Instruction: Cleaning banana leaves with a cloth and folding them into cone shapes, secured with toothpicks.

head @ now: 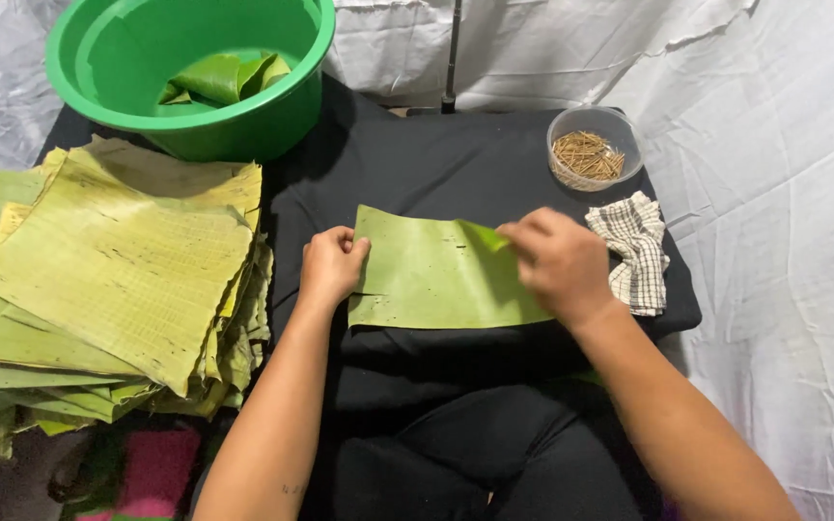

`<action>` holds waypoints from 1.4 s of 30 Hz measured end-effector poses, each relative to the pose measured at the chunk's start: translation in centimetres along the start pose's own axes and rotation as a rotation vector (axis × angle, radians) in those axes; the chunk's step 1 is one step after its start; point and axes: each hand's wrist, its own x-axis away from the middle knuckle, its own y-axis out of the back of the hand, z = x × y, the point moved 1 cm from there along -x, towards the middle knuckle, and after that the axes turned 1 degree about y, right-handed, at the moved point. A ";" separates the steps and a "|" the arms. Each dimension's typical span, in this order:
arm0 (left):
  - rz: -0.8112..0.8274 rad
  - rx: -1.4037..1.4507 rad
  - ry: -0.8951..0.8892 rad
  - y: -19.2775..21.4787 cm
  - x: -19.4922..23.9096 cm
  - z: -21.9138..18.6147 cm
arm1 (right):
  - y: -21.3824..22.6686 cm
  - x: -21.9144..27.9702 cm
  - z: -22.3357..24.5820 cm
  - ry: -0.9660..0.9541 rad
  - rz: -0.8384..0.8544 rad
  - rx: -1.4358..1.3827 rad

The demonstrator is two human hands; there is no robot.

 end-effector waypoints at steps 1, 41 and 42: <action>-0.002 0.001 -0.001 0.1 -0.2 0.1 | 0.1 -0.2 0.9 0.002 -0.002 0.000; 0.939 0.267 -0.567 3.3 9.7 -5.3 | 3.4 -3.9 2.3 -0.108 0.368 -0.877; 0.885 0.259 -0.524 3.4 10.8 -5.9 | 3.3 -4.1 2.4 -0.169 0.413 -0.875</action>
